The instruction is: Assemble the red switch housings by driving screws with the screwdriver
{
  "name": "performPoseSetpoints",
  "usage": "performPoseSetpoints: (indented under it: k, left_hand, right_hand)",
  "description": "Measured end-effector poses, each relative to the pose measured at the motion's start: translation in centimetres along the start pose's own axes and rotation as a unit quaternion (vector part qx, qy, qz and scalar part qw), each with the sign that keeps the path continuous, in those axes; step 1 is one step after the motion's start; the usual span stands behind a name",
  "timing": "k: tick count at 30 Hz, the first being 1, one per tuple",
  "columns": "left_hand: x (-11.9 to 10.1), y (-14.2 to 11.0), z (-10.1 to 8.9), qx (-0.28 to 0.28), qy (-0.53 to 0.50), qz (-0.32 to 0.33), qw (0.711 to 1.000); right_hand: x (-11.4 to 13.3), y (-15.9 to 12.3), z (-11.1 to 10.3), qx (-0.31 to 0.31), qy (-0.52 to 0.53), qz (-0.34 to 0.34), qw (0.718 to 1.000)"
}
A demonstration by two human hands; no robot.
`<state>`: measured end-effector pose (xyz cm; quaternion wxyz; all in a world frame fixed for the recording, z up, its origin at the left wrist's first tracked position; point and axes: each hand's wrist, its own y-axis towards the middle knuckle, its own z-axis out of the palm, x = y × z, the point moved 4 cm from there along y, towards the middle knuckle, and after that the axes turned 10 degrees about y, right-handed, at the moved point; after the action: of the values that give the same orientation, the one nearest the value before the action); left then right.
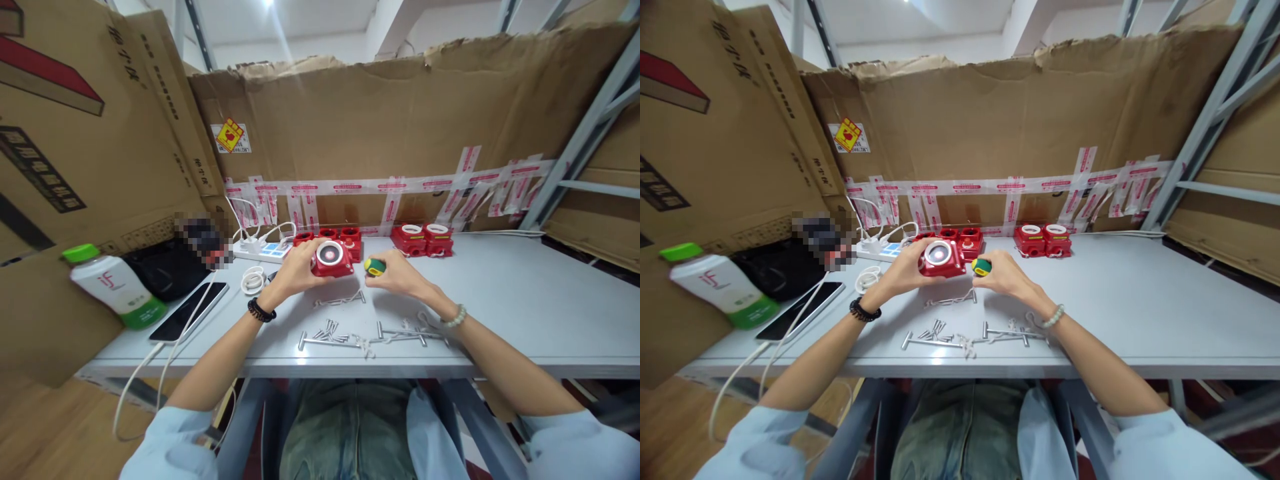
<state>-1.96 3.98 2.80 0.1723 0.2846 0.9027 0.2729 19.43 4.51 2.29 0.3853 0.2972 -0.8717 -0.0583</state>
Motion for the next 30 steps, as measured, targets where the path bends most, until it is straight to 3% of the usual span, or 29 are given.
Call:
performPoseSetpoints:
  k: [5, 14, 19, 24, 27, 30]
  left_hand:
    - [1.6, -0.1, -1.2, -0.04, 0.029, -0.04, 0.998]
    - [1.2, -0.2, -0.5, -0.01, 0.033, -0.035, 0.999]
    - [1.2, -0.3, -0.2, 0.005, 0.032, -0.039, 0.999]
    - [0.0, -0.4, 0.7, 0.051, 0.007, -0.03, 0.998]
    - [-0.9, -0.5, 1.2, 0.07, 0.002, -0.023, 0.997]
    - [-1.5, -0.6, 1.8, 0.092, 0.0, -0.018, 0.996]
  right_hand:
    - [0.7, -0.3, 2.4, 0.115, -0.071, -0.038, 0.99]
    - [0.1, 0.1, 4.2, 0.169, -0.143, -0.06, 0.973]
    - [0.1, -0.8, 1.1, 0.174, -0.077, -0.023, 0.981]
    - [0.2, -4.6, -3.5, 0.195, -0.078, 0.038, 0.977]
    - [-0.1, -6.8, -4.2, 0.213, -0.092, 0.073, 0.97]
    - [-0.5, -7.8, -3.5, 0.212, -0.122, 0.071, 0.967]
